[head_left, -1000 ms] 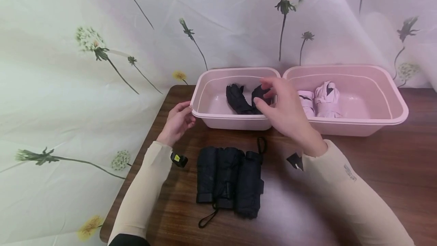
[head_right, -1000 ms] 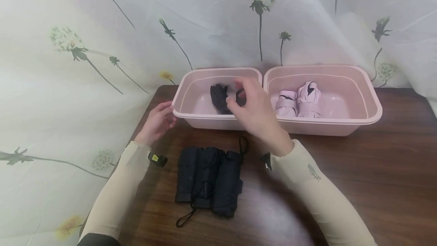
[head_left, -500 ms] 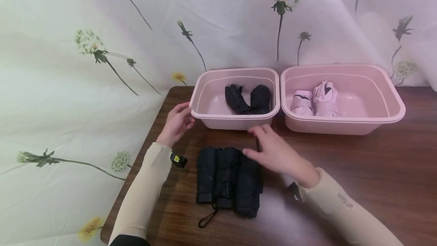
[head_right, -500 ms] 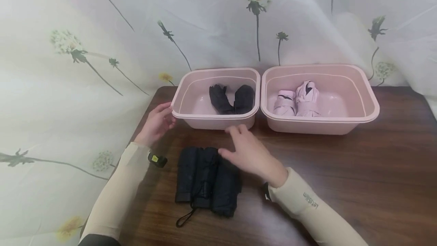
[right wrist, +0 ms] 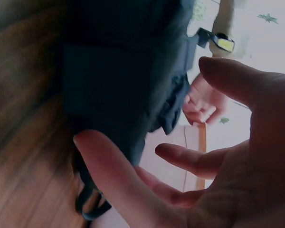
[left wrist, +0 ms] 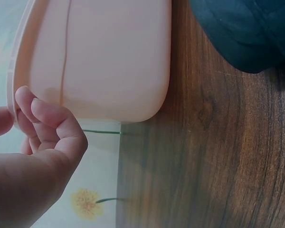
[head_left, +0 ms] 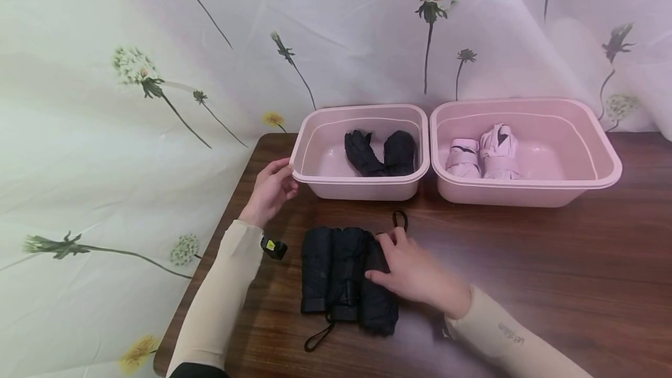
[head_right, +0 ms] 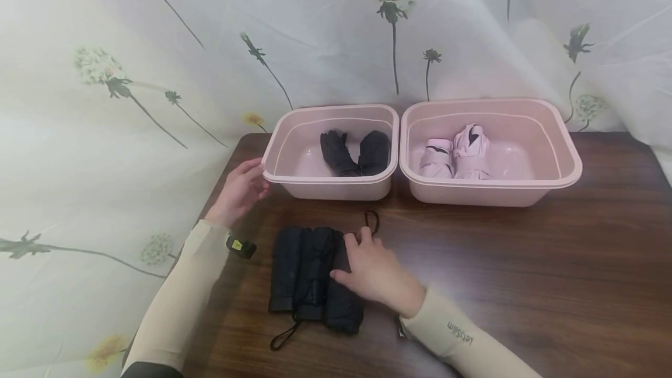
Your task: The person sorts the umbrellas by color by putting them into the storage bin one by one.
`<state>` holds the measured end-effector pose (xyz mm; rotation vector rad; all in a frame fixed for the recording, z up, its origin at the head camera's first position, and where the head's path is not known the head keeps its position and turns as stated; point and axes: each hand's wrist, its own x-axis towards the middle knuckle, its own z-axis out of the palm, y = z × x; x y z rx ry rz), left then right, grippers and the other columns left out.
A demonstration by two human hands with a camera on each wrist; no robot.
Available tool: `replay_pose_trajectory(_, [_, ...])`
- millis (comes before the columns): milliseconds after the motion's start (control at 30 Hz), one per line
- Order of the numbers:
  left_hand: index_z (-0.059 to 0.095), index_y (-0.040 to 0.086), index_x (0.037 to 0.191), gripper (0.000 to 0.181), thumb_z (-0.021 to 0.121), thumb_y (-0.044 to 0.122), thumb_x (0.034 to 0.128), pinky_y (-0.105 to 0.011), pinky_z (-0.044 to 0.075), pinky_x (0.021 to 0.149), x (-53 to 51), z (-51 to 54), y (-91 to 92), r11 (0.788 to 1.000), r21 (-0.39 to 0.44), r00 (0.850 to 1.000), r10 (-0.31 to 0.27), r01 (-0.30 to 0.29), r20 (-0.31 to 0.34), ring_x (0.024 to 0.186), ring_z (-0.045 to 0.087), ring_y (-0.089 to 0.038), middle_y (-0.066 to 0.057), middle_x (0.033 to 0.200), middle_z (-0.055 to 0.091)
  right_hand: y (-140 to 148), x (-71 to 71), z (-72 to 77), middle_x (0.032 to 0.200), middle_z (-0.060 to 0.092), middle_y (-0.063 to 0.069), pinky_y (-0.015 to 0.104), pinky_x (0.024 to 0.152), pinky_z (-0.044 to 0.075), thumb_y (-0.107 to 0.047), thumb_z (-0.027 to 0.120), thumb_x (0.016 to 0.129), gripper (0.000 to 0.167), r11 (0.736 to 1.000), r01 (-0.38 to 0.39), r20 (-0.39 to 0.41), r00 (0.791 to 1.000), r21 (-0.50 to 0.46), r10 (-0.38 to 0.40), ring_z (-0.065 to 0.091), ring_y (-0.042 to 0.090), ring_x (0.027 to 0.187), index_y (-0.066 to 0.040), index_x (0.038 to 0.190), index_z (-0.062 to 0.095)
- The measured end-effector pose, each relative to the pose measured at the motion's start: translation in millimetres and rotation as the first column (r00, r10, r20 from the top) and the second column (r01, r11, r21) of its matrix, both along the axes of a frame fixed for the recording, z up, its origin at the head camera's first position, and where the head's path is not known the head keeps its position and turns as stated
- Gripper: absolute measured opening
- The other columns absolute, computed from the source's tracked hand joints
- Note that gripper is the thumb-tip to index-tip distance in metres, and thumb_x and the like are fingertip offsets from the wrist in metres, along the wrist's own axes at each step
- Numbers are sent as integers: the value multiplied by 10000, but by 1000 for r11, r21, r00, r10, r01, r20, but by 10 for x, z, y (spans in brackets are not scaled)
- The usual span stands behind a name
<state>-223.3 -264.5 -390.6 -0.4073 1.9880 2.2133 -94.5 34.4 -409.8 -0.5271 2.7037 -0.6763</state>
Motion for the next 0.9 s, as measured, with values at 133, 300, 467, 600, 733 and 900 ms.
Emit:
replay_pose_trajectory(133, [474, 134, 1299, 328, 550, 200, 987, -248, 493, 621, 2, -1, -9, 1000, 4, 1000, -1, 1, -5, 638, 557, -111, -18, 923, 586, -47, 54, -53, 1287, 413, 219, 432, 678, 511, -485, 693, 840, 695, 1000, 1, -13, 1000, -14, -1, 585, 334, 982, -80, 1356, 462])
replay_pose_trajectory(300, [477, 131, 1294, 321, 547, 200, 988, -250, 493, 624, 8, 1, -17, 1000, -1, 1000, -3, 3, -9, 638, 558, -113, -18, 908, 595, -88, 103, -90, 1308, 385, 237, 414, 670, 519, -463, 702, 842, 686, 1000, 0, -29, 1000, -7, -1, 599, 336, 966, -48, 1335, 468])
replay_pose_trajectory(467, [469, 131, 1316, 346, 548, 208, 988, -254, 492, 634, 12, 6, -19, 1000, -6, 1000, -7, 6, -8, 647, 554, -115, -22, 927, 589, -121, 124, -117, 1358, 353, 244, 420, 630, 515, -491, 706, 820, 730, 1000, 0, -28, 1000, 26, 0, 587, 357, 1014, -50, 1346, 458])
replay_pose_trajectory(600, [462, 130, 1325, 351, 541, 203, 991, -255, 494, 633, 11, 9, -17, 1000, -3, 1000, -8, 8, -5, 646, 551, -115, -20, 924, 589, -132, 127, -126, 1360, 351, 232, 413, 571, 495, -492, 724, 785, 754, 999, 3, -27, 1000, 38, -2, 581, 355, 1000, -62, 1347, 463])
replay_pose_trajectory(733, [476, 124, 1309, 326, 532, 185, 993, -257, 498, 627, 1, -9, -13, 1000, -4, 1000, -4, 4, -18, 635, 556, -117, -16, 902, 600, -128, 116, -126, 1389, 339, 222, 406, 555, 481, -471, 735, 745, 765, 999, 7, -14, 1000, 35, -7, 574, 351, 1009, -84, 1353, 475])
replay_pose_trajectory(900, [494, 122, 1281, 300, 538, 174, 989, -254, 499, 621, -3, -21, -8, 1000, -2, 1000, -5, 5, -28, 625, 560, -115, -12, 878, 605, -99, 91, -121, 1436, 314, 200, 409, 596, 485, -430, 761, 709, 782, 1000, 5, 14, 1000, 19, -5, 553, 366, 1077, -105, 1361, 476])
